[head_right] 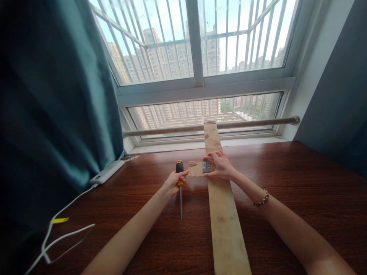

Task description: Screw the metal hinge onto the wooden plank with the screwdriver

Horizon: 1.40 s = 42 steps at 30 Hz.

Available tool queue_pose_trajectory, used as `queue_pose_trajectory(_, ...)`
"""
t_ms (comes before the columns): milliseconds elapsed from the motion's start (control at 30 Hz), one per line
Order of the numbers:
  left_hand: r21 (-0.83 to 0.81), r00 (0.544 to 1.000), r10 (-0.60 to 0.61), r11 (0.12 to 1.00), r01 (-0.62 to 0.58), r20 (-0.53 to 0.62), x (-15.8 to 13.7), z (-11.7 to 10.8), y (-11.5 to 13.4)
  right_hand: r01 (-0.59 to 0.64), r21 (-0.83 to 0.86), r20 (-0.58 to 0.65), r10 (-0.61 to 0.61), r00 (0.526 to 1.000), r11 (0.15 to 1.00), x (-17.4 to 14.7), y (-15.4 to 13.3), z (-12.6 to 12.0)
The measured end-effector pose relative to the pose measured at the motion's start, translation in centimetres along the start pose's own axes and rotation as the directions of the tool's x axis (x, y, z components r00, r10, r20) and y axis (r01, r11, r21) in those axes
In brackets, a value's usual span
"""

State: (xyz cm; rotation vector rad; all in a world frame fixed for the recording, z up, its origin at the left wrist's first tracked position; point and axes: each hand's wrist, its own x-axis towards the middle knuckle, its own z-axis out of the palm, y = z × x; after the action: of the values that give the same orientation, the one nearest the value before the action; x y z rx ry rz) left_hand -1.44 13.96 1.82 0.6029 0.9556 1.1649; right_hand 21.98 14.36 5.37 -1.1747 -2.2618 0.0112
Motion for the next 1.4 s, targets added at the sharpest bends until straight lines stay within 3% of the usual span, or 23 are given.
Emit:
queue_pose_trajectory(267,0.015,0.996,0.084,0.996,-0.083,-0.037,-0.3,0.4,0.1,0.006,0.045,0.038,-0.008,0.999,0.999,-0.1,-0.2,-0.4)
queue_pose_trajectory(433,0.006,0.993,0.111,0.994,-0.111,-0.035,-0.7,0.7,0.3,0.010,0.181,-0.153,0.018,0.988,0.983,-1.3,-1.0,-1.4)
queue_pose_trajectory(533,-0.005,0.993,0.115,0.993,-0.116,-0.039,-1.1,1.0,0.5,-0.038,0.176,-0.236,0.080,0.969,0.984,-3.3,-3.4,-2.4)
queue_pose_trajectory(667,-0.005,0.993,0.114,0.993,-0.114,-0.044,-1.5,1.3,0.7,-0.201,0.206,-0.007,0.207,0.978,0.958,-6.2,-9.1,-1.5)
queue_pose_trajectory(733,-0.003,0.992,0.119,0.993,-0.119,-0.048,-1.7,1.4,0.8,-0.362,0.445,0.149,0.331,0.932,0.819,-6.8,-12.0,0.3)
queue_pose_trajectory(800,-0.007,0.991,0.121,0.993,-0.121,-0.053,-1.8,1.4,0.8,-0.551,0.718,0.372,0.435,0.820,0.425,-6.5,-14.1,2.4)
queue_pose_trajectory(833,-0.010,0.991,0.120,0.993,-0.121,-0.053,-1.8,1.4,0.8,-0.574,0.787,0.428,0.469,0.773,0.228,-6.0,-14.7,3.4)
queue_pose_trajectory(867,-0.010,0.991,0.120,0.993,-0.121,-0.052,-1.8,1.4,0.7,-0.557,0.826,0.446,0.508,0.737,0.083,-5.3,-15.1,4.3)
queue_pose_trajectory(900,-0.008,0.991,0.122,0.992,-0.122,-0.050,-1.9,1.3,0.7,-0.530,0.848,0.449,0.543,0.710,-0.008,-4.6,-15.1,4.9)
queue_pose_trajectory(967,0.000,0.991,0.124,0.992,-0.124,-0.047,-1.9,1.3,0.6,-0.481,0.875,0.423,0.574,0.701,-0.056,-3.1,-14.6,5.7)
queue_pose_trajectory(1100,-0.009,0.991,0.123,0.992,-0.124,-0.042,-1.9,1.1,0.6,-0.432,0.902,0.382,0.497,0.779,-0.015,-1.2,-13.1,6.1)
queue_pose_trajectory(1200,-0.004,0.989,0.143,0.990,-0.143,-0.021,-1.9,1.1,0.7,-0.382,0.924,0.346,0.457,0.819,-0.014,-1.3,-12.5,6.6)
queue_pose_trajectory(1400,-0.018,0.988,0.153,0.988,-0.152,0.027,-2.0,1.4,1.1,-0.338,0.941,0.296,0.442,0.847,0.016,-2.1,-12.4,7.1)
